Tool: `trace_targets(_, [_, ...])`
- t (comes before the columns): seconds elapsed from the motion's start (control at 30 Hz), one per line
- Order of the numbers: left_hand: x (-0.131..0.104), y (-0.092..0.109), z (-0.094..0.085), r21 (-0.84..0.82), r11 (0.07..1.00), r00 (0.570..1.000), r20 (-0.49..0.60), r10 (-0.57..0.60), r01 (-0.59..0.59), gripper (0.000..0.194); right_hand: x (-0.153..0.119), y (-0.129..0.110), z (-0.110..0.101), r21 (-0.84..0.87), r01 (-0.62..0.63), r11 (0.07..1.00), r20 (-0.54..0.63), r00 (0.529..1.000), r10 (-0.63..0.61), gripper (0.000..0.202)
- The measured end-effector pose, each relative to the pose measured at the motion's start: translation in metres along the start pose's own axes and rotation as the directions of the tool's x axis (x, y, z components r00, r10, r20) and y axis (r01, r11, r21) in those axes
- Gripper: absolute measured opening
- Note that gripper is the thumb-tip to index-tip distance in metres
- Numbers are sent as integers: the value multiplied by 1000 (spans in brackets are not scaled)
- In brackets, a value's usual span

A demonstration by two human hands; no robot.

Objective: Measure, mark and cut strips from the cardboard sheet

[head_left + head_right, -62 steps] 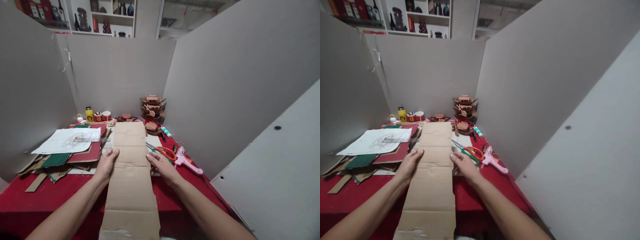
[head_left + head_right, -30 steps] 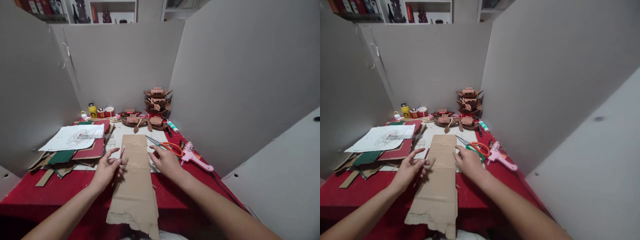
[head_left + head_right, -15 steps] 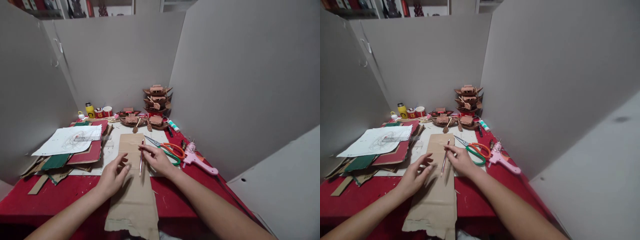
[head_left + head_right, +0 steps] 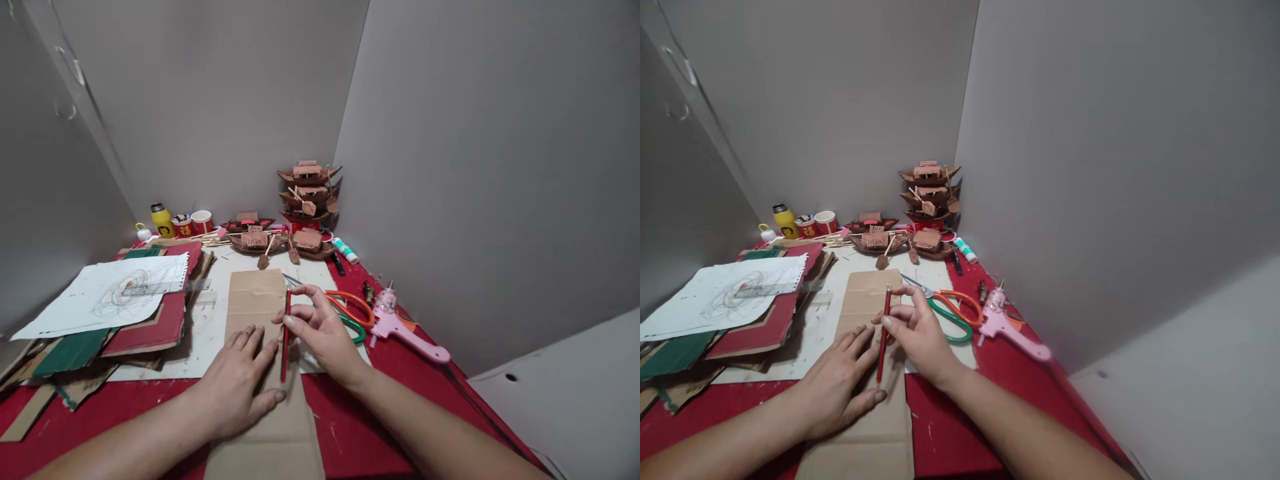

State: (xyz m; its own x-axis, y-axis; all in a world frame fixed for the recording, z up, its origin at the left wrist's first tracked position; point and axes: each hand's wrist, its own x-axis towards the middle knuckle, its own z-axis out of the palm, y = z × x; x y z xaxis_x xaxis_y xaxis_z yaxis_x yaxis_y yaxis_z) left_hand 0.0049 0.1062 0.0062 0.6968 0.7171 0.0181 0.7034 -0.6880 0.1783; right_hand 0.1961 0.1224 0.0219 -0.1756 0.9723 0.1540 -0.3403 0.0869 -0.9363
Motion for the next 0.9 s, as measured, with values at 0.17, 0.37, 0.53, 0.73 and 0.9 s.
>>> trace_targets(0.17, [9,-3,4,-3,999,998,-58,36,-37,64,-3,3,4,-26,-20,999,72,997,22,40])
trace_targets(0.37, [2,-16,22,-88,989,992,-50,117,-121,90,-10,8,6,-32,105,994,-25,994,-106,13])
trace_targets(0.53, [2,-22,34,-71,979,981,-51,189,-192,100,-15,4,7,-53,208,977,-83,974,-211,11])
trace_targets(0.73, [4,-32,46,-53,967,965,-107,241,-248,94,-13,3,6,-212,427,879,-111,883,-456,23])
trace_targets(0.9, [2,-22,31,-171,968,983,-20,181,-182,93,-8,7,2,-319,487,813,-113,832,-543,19])
